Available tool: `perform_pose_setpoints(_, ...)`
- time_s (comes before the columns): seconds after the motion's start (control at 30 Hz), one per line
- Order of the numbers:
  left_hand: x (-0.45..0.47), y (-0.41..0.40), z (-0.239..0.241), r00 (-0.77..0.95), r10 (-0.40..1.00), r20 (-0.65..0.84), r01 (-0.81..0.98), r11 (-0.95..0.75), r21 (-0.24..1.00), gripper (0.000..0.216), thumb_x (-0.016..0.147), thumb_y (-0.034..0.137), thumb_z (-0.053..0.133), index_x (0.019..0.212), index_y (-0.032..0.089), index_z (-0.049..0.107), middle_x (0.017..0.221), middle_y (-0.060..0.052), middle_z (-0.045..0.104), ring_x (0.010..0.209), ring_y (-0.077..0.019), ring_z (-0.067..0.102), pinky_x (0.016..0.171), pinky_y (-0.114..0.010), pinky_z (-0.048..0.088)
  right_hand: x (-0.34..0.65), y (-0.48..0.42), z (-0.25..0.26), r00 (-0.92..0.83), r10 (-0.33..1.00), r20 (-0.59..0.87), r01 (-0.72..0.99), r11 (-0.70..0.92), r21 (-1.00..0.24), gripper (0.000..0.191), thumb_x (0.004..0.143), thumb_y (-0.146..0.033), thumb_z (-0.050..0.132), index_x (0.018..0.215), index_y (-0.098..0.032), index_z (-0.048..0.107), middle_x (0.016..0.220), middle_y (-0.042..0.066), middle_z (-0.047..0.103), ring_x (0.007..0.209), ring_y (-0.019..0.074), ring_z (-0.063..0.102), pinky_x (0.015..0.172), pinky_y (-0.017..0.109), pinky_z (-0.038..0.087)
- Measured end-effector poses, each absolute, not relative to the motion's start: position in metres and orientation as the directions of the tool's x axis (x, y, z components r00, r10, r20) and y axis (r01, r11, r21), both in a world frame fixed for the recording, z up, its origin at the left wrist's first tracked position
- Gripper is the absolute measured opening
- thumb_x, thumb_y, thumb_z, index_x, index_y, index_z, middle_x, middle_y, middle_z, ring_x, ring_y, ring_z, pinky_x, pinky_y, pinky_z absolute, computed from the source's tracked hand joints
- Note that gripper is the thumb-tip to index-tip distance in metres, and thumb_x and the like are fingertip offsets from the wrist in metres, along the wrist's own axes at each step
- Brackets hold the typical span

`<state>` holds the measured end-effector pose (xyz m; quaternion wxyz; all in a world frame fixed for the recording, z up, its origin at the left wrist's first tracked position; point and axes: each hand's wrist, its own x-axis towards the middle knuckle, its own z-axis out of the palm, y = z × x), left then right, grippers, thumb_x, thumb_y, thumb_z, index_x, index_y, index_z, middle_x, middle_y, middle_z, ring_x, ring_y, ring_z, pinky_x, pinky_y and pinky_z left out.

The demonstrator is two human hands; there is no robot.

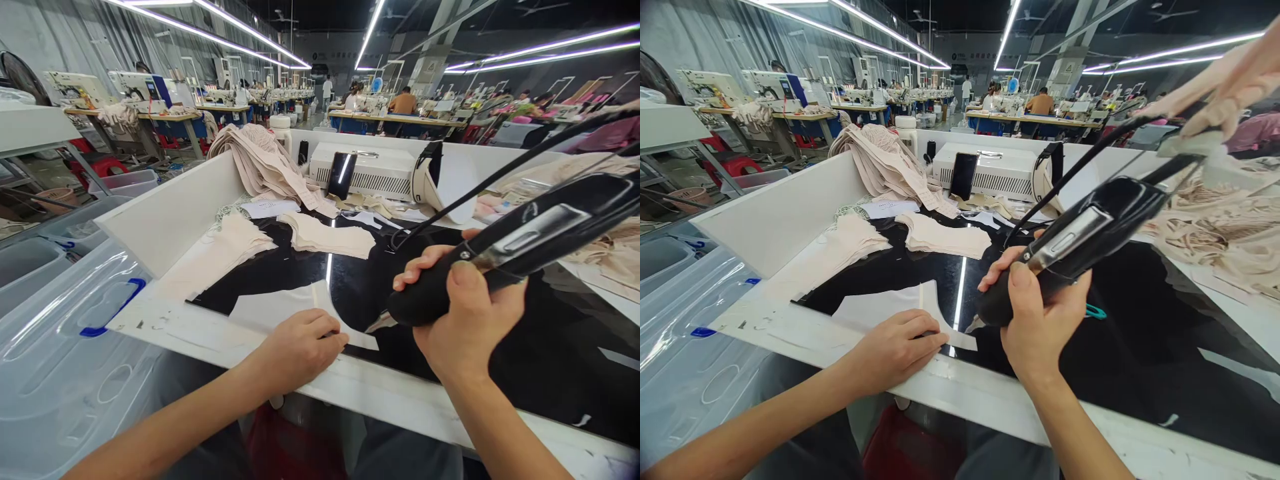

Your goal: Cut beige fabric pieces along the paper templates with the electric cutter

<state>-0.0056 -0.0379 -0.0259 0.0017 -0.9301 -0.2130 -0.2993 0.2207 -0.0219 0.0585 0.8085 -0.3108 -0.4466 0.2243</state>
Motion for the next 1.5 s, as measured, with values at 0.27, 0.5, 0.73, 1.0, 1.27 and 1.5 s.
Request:
perform_pose_setpoints(0.27, -0.005, -0.039, -0.021, 0.702, 0.372, 0.608, 0.381, -0.917, 0.122, 0.022, 0.128, 0.011, 0.062, 0.128, 0.015, 0.084, 0.112, -0.009, 0.085, 0.108, -0.0232, 0.085, 0.106, -0.036, 0.076, 0.221, -0.025, 0.050, 0.462, 0.659, 0.593, -0.076, 0.696, -0.714, 0.052, 0.093, -0.058, 0.109, 0.115, -0.031, 0.070, 0.089, -0.007, 0.076, 0.060, 0.0157, 0.071, 0.053, 0.031, 0.065)
perform_pose_setpoints(0.5, -0.006, -0.039, -0.018, 0.677, 0.356, 0.644, 0.380, -0.919, 0.108, 0.027, 0.131, 0.012, 0.058, 0.122, 0.015, 0.084, 0.108, -0.008, 0.084, 0.103, -0.0227, 0.084, 0.100, -0.036, 0.076, 0.218, -0.026, 0.059, 0.462, 0.678, 0.572, -0.109, 0.683, -0.722, 0.051, 0.091, -0.052, 0.111, 0.117, -0.031, 0.073, 0.087, -0.008, 0.079, 0.059, 0.0158, 0.071, 0.053, 0.031, 0.066)
perform_pose_setpoints(0.73, -0.007, -0.039, -0.019, 0.702, 0.375, 0.605, 0.388, -0.914, 0.117, 0.026, 0.131, 0.012, 0.059, 0.122, 0.016, 0.083, 0.110, -0.008, 0.084, 0.105, -0.0223, 0.085, 0.101, -0.035, 0.075, 0.207, -0.034, 0.056, 0.432, 0.689, 0.582, -0.149, 0.691, -0.708, 0.045, 0.096, -0.052, 0.106, 0.112, -0.031, 0.069, 0.088, -0.007, 0.077, 0.060, 0.0159, 0.074, 0.052, 0.029, 0.066)
perform_pose_setpoints(1.0, -0.008, -0.038, -0.019, 0.721, 0.382, 0.578, 0.391, -0.913, 0.115, 0.027, 0.131, 0.012, 0.057, 0.125, 0.017, 0.083, 0.111, -0.008, 0.084, 0.107, -0.0229, 0.085, 0.104, -0.035, 0.075, 0.203, -0.038, 0.054, 0.412, 0.725, 0.551, -0.161, 0.654, -0.739, 0.045, 0.096, -0.053, 0.109, 0.117, -0.031, 0.076, 0.088, -0.007, 0.082, 0.060, 0.0158, 0.076, 0.054, 0.030, 0.069)
perform_pose_setpoints(1.27, -0.007, -0.039, -0.018, 0.703, 0.372, 0.606, 0.387, -0.915, 0.113, 0.032, 0.133, 0.013, 0.053, 0.122, 0.016, 0.084, 0.110, -0.008, 0.084, 0.106, -0.0226, 0.085, 0.103, -0.034, 0.075, 0.213, -0.039, 0.059, 0.476, 0.701, 0.530, -0.210, 0.677, -0.706, 0.048, 0.089, -0.048, 0.114, 0.111, -0.030, 0.076, 0.087, -0.007, 0.081, 0.060, 0.0146, 0.075, 0.053, 0.028, 0.068)
perform_pose_setpoints(1.5, -0.006, -0.039, -0.014, 0.686, 0.348, 0.639, 0.379, -0.920, 0.093, 0.035, 0.133, 0.014, 0.052, 0.120, 0.014, 0.084, 0.107, -0.008, 0.084, 0.101, -0.0232, 0.085, 0.099, -0.035, 0.075, 0.216, -0.042, 0.054, 0.465, 0.703, 0.538, -0.177, 0.669, -0.722, 0.046, 0.091, -0.049, 0.113, 0.111, -0.031, 0.076, 0.088, -0.007, 0.080, 0.061, 0.0147, 0.074, 0.053, 0.028, 0.068)
